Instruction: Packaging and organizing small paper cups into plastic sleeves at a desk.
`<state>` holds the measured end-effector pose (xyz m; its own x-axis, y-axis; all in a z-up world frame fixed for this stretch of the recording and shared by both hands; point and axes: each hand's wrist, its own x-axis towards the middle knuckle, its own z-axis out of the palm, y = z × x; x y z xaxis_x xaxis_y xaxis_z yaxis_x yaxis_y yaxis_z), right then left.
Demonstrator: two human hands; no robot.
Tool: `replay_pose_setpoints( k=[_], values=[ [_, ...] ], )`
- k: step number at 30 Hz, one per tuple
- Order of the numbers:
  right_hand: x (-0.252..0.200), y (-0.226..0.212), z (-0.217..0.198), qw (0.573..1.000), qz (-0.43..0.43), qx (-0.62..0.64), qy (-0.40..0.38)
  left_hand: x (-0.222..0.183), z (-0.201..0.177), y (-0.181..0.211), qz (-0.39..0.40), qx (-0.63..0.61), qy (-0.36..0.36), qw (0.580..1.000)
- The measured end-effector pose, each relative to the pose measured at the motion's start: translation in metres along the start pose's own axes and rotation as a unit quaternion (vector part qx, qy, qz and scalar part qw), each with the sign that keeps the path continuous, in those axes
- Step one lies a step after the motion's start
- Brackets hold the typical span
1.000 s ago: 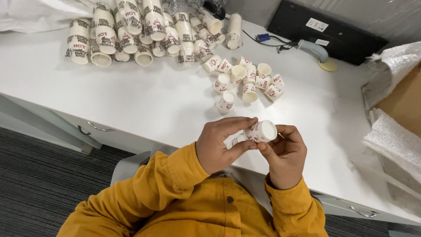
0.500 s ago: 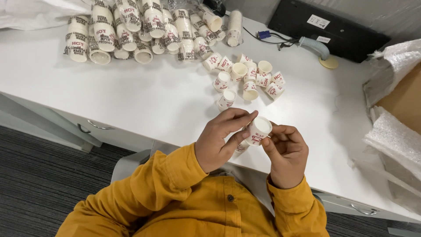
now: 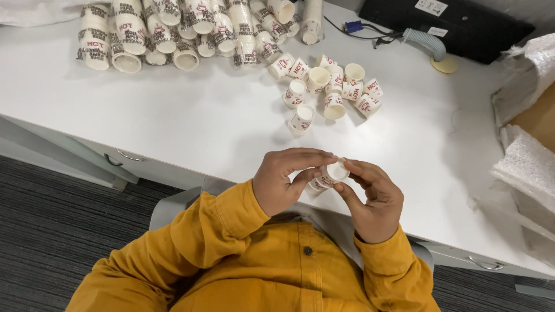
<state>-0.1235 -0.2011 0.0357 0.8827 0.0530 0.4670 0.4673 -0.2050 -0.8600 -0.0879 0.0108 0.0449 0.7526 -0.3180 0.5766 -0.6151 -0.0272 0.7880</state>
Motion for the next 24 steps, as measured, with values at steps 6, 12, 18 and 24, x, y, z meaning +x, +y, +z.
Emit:
replay_pose_setpoints(
  k=[6, 12, 18, 24],
  values=[
    [0.000, 0.002, 0.000, 1.000, 0.011, 0.005, -0.006, -0.001, 0.001, 0.000, 0.003, 0.010, 0.007, 1.000],
    [0.000, 0.004, 0.000, 1.000, 0.025, 0.008, -0.010, -0.003, 0.001, -0.002, 0.010, 0.009, 0.013, 1.000],
    [-0.004, 0.030, 0.000, 0.994, 0.096, -0.022, -0.042, -0.005, 0.002, -0.031, -0.083, 0.040, -0.055, 0.994],
    [0.002, 0.032, -0.005, 0.994, 0.084, -0.021, -0.062, 0.001, -0.004, -0.022, -0.061, 0.050, -0.064, 0.995]
  ],
)
